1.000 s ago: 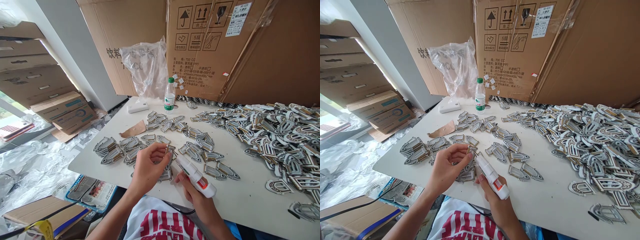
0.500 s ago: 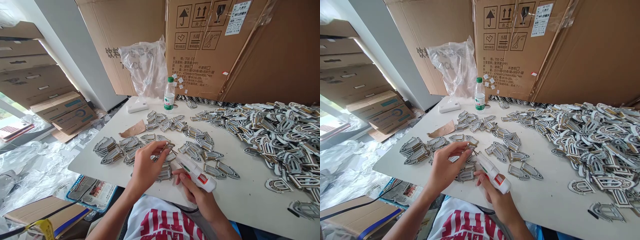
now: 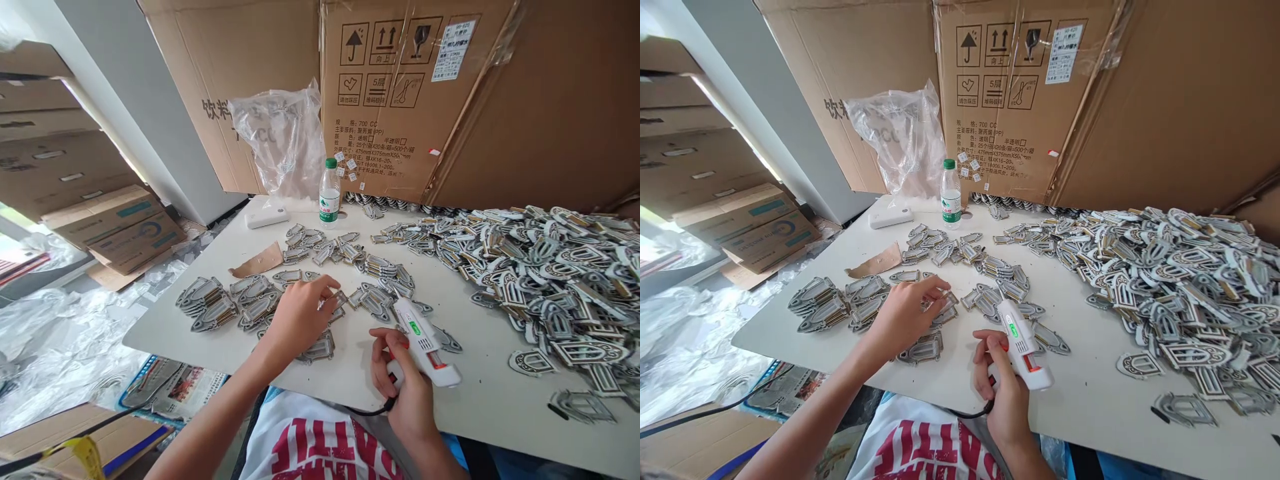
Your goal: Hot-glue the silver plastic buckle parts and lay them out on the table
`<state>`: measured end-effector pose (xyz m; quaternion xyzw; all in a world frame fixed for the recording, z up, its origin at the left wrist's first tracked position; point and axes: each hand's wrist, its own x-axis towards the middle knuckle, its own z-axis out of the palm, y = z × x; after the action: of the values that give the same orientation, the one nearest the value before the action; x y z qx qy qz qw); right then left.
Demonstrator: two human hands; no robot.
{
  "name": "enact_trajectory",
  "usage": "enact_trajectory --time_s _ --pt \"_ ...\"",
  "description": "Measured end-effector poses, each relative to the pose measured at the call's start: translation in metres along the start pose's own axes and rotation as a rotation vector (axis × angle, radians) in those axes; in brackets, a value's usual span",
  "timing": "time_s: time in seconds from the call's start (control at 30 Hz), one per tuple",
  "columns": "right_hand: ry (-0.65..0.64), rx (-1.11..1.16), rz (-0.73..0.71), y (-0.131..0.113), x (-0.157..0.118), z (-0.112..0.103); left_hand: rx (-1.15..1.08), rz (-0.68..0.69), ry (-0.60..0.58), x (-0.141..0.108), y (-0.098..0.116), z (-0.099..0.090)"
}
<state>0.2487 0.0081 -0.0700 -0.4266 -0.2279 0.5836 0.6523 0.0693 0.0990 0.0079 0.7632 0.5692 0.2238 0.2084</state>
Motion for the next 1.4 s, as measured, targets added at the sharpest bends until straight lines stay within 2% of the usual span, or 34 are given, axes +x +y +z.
enact_trajectory --time_s 0.07,0.17,0.33,0.47,0.6,0.73,0.87,1.03,1.2,1.3,1.4 --pt "0.005 0.001 -0.001 -0.001 0.001 0.001 0.057 0.01 -0.1 0.004 0.0 0.001" --pt "-0.001 0.009 0.0 -0.001 0.002 0.002 0.115 0.036 -0.169 0.007 -0.002 0.003" --pt "0.0 0.028 0.005 -0.001 0.005 0.003 0.23 0.056 -0.2 0.011 -0.004 0.006" --pt "0.02 0.038 0.001 -0.002 0.007 0.005 0.319 0.095 -0.172 0.016 0.0 0.006" --pt "0.054 0.067 -0.015 -0.004 0.007 0.007 0.335 0.305 -0.132 0.028 0.016 0.011" --pt "0.116 0.081 -0.061 -0.004 0.006 0.008 0.446 0.558 -0.207 0.04 0.031 0.029" --pt "0.125 0.068 -0.079 -0.003 0.006 0.007 0.573 0.652 -0.173 0.044 0.033 0.047" --pt "0.129 0.059 -0.077 -0.002 0.006 0.007 0.596 0.633 -0.132 0.043 0.029 0.051" --pt "0.115 0.064 -0.071 -0.002 0.006 0.006 0.547 0.554 -0.14 0.033 0.028 0.043" --pt "0.093 0.068 -0.063 -0.002 0.006 0.007 0.41 0.476 -0.125 0.019 0.027 0.033" --pt "0.072 0.05 -0.057 0.0 0.006 0.006 0.124 0.335 -0.024 0.0 0.021 0.021"
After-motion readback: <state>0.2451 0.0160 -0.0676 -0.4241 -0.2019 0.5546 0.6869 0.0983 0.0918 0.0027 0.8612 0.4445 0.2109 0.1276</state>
